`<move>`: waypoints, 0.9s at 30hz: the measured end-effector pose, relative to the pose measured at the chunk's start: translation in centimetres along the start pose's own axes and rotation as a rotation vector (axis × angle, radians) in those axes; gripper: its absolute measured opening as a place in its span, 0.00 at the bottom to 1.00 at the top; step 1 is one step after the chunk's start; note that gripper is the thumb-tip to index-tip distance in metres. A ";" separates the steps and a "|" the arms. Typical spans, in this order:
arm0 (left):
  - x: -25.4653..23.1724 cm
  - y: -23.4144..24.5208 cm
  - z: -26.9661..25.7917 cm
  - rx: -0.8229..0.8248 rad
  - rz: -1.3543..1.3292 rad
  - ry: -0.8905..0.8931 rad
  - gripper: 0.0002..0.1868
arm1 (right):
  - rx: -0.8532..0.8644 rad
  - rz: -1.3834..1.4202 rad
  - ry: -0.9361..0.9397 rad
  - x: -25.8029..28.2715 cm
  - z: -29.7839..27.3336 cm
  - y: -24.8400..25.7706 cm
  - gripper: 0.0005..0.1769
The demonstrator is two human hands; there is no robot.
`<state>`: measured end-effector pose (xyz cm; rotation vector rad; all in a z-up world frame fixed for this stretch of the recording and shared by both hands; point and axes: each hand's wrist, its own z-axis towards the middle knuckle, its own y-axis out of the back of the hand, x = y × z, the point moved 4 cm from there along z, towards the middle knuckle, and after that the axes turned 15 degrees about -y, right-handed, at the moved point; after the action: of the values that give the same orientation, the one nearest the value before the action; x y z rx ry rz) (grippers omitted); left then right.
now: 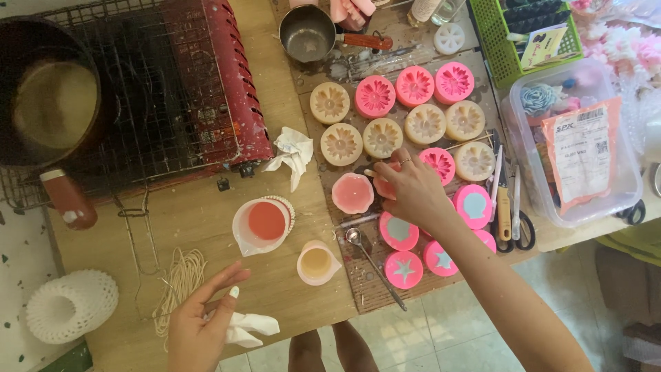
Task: Preparing and pouring colored wax into silicone molds to make decorative candles.
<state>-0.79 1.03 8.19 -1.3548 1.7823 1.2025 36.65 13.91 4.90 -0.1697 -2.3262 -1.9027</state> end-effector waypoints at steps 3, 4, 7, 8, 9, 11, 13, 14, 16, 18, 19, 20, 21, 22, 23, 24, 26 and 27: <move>0.2 0.1 0.0 0.002 0.009 -0.001 0.24 | -0.011 0.010 0.009 0.0 -0.1 0.0 0.40; 0.3 0.1 0.1 0.004 0.006 -0.009 0.23 | -0.012 0.014 0.010 0.0 -0.1 0.0 0.39; 0.6 0.0 0.0 -0.001 -0.015 -0.027 0.23 | 0.000 0.009 0.005 0.1 -0.2 0.1 0.39; 0.6 0.1 0.0 0.000 -0.015 -0.027 0.23 | 0.000 0.008 0.005 0.1 -0.2 0.1 0.39; 0.7 0.1 0.0 -0.004 -0.019 -0.030 0.23 | 0.005 0.006 0.000 0.1 -0.2 0.1 0.39; 0.7 0.1 0.0 -0.007 -0.023 -0.034 0.23 | 0.009 0.005 -0.005 0.1 -0.1 0.1 0.39; 0.5 0.2 0.0 -0.005 -0.022 -0.045 0.23 | 0.013 0.018 -0.007 0.1 -0.1 0.1 0.39; 0.5 0.2 0.0 -0.004 -0.022 -0.044 0.23 | 0.014 0.018 -0.008 0.0 -0.1 0.0 0.39; 0.4 0.3 0.0 -0.008 -0.028 -0.054 0.24 | 0.006 0.049 -0.007 -0.2 -0.2 0.0 0.40; 0.3 0.3 0.0 -0.011 -0.032 -0.052 0.24 | 0.010 0.058 -0.014 -0.2 -0.3 0.2 0.40; 0.3 0.3 0.0 -0.014 -0.036 -0.049 0.24 | 0.015 0.067 -0.021 -0.3 -0.3 0.3 0.41; 0.3 0.3 0.0 -0.014 -0.036 -0.049 0.24 | 0.014 0.067 -0.021 -0.3 -0.3 0.4 0.41; 0.3 0.4 0.0 -0.016 -0.037 -0.046 0.24 | 0.024 0.073 -0.026 -0.3 -0.3 0.5 0.42; 0.3 0.4 0.0 -0.017 -0.038 -0.043 0.24 | 0.035 0.079 -0.032 -0.4 -0.2 0.7 0.44; 0.4 0.4 0.0 -0.016 -0.037 -0.044 0.24 | 0.034 0.080 -0.033 -0.4 -0.4 1.1 0.44; 0.4 0.5 0.0 -0.011 -0.037 -0.046 0.24 | 0.039 0.102 -0.041 -0.4 -0.5 1.6 0.44; 0.3 0.5 0.0 -0.005 -0.037 -0.049 0.24 | 0.044 0.124 -0.050 -0.4 -0.9 3.1 0.45; 0.1 0.6 0.0 -0.004 -0.015 -0.057 0.24 | 0.039 0.162 -0.078 -0.6 -1.3 4.2 0.46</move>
<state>-1.36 1.03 8.27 -1.3212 1.7282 1.2243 37.96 13.51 9.13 -0.4216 -2.3170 -1.8025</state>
